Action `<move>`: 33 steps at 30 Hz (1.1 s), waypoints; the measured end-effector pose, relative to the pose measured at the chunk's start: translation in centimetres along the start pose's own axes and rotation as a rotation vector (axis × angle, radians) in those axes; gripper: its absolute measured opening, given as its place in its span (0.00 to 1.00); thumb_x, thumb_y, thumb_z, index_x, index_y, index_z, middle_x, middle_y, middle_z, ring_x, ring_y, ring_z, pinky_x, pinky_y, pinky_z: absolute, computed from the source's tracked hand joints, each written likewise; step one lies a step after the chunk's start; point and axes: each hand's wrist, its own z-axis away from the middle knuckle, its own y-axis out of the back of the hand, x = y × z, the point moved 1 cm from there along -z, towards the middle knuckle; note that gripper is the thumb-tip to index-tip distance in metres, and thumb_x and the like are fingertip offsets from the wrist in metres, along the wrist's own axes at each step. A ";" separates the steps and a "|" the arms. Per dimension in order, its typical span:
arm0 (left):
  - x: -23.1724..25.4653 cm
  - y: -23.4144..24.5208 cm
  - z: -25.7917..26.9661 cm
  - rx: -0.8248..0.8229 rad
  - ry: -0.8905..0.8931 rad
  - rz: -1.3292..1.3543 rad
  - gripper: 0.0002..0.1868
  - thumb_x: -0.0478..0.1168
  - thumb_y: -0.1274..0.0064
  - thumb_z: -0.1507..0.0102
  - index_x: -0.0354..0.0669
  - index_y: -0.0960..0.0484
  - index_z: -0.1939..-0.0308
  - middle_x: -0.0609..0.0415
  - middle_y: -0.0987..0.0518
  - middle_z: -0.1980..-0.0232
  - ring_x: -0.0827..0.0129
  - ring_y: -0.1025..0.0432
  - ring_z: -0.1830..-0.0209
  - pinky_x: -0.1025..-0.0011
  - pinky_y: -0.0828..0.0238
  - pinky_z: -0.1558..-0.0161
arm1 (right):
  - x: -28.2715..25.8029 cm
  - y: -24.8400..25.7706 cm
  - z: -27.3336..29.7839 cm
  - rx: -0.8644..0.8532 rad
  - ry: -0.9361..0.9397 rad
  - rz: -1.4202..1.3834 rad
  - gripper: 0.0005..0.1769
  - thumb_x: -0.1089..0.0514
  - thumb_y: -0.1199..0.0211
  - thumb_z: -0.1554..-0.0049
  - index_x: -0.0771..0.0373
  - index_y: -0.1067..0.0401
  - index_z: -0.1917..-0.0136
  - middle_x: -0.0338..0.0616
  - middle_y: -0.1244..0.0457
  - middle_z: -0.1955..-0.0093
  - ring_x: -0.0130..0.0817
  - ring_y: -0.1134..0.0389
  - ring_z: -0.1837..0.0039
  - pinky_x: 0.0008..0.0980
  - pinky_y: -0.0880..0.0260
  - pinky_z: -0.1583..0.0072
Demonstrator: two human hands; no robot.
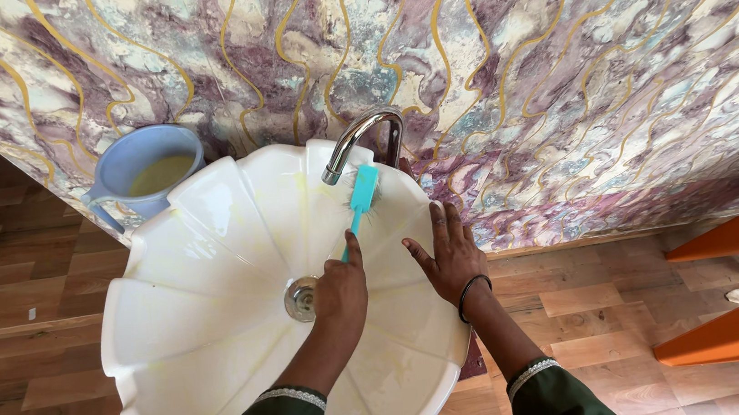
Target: The person scrubs the interior of a white, flower-shaped pedestal sink using a teal scrub brush. They repeatedly dip the brush into a blue pitcher containing a yellowish liquid and apply it to the sink's surface, focusing on the basin and the drain area.
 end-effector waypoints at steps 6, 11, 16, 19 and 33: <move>-3.4 -0.7 9.5 -0.286 -0.016 0.142 0.40 0.31 0.55 0.34 0.44 0.55 0.20 0.38 0.21 0.63 0.51 0.22 0.70 0.56 0.23 0.72 | 0.0 -0.1 -0.3 0.004 0.008 0.017 0.52 0.23 0.55 0.41 0.59 0.56 0.18 0.56 0.58 0.17 0.59 0.50 0.22 0.53 0.36 0.33; -2.9 0.0 7.8 -0.177 -0.098 0.124 0.43 0.31 0.55 0.35 0.34 0.57 0.19 0.39 0.19 0.66 0.54 0.23 0.73 0.59 0.22 0.74 | 0.2 -0.5 -0.1 0.021 0.019 0.040 0.52 0.23 0.55 0.41 0.59 0.55 0.18 0.57 0.57 0.17 0.59 0.49 0.22 0.52 0.35 0.34; 0.0 -0.6 1.7 -0.024 0.024 0.043 0.43 0.34 0.52 0.36 0.34 0.55 0.20 0.38 0.20 0.62 0.59 0.22 0.71 0.62 0.21 0.76 | 0.0 -0.2 -0.2 -0.001 -0.008 0.037 0.51 0.23 0.54 0.42 0.58 0.55 0.18 0.55 0.57 0.17 0.57 0.47 0.23 0.52 0.34 0.34; -1.1 -3.0 4.7 -0.033 0.012 0.160 0.42 0.31 0.53 0.35 0.38 0.52 0.19 0.42 0.19 0.64 0.60 0.21 0.70 0.65 0.22 0.74 | -0.1 -0.2 0.0 -0.005 -0.017 0.035 0.51 0.23 0.54 0.42 0.56 0.55 0.18 0.54 0.57 0.17 0.57 0.47 0.23 0.52 0.34 0.34; -5.7 0.8 -2.0 -0.131 0.283 0.090 0.49 0.35 0.50 0.35 0.42 0.63 0.18 0.40 0.23 0.58 0.59 0.20 0.67 0.66 0.20 0.70 | 0.0 0.4 -0.2 -0.014 -0.027 0.052 0.50 0.23 0.53 0.42 0.53 0.55 0.18 0.53 0.58 0.16 0.56 0.48 0.22 0.52 0.33 0.34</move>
